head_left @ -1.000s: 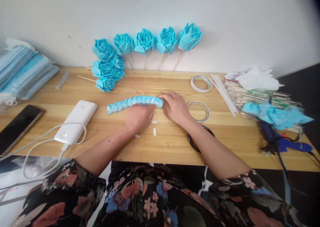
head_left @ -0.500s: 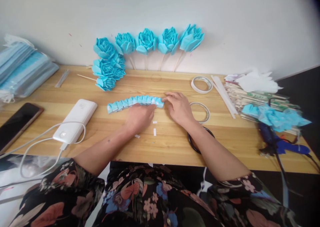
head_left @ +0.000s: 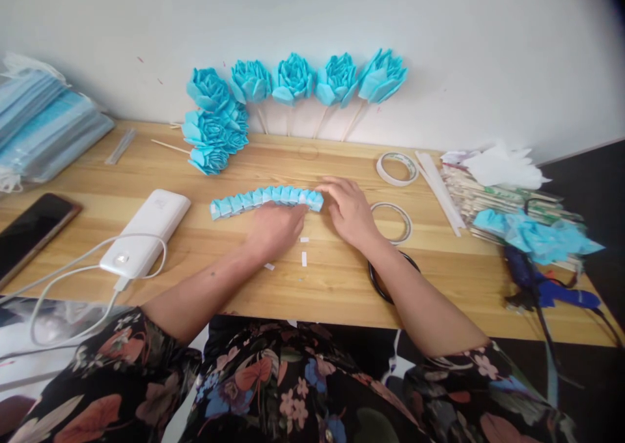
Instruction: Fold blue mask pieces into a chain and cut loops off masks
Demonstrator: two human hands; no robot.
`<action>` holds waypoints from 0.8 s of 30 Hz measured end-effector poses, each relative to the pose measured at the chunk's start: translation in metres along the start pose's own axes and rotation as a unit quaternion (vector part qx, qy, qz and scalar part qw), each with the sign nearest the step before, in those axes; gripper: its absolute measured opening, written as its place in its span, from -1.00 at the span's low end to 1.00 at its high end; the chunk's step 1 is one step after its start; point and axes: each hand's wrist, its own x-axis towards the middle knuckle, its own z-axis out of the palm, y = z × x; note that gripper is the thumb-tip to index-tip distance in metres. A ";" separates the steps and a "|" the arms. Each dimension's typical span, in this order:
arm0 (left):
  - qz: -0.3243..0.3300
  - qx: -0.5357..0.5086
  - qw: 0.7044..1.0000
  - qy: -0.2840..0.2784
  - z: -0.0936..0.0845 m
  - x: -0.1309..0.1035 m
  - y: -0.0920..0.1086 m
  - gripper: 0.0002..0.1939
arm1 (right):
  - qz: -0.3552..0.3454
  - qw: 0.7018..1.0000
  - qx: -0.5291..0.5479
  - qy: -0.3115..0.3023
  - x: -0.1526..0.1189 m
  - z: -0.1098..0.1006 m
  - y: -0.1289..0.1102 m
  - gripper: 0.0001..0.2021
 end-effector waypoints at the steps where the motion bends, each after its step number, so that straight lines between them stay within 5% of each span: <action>1: 0.000 0.000 1.000 -0.002 0.000 0.000 0.000 -0.61 | -0.002 1.000 -0.014 -0.010 0.000 0.001 -0.001 -0.52; 6: 0.001 0.001 1.000 -0.011 0.001 0.000 0.000 -0.62 | 0.020 0.997 -0.058 -0.036 0.000 0.004 -0.001 -0.52; 15: 0.003 0.003 1.000 -0.013 0.001 0.000 -0.001 -0.62 | 0.016 1.000 0.005 0.012 0.001 0.000 0.003 -0.44; 24: 0.011 0.004 1.000 -0.018 -0.001 0.001 0.000 -0.62 | 0.000 0.999 -0.034 -0.035 0.001 0.002 0.000 -0.50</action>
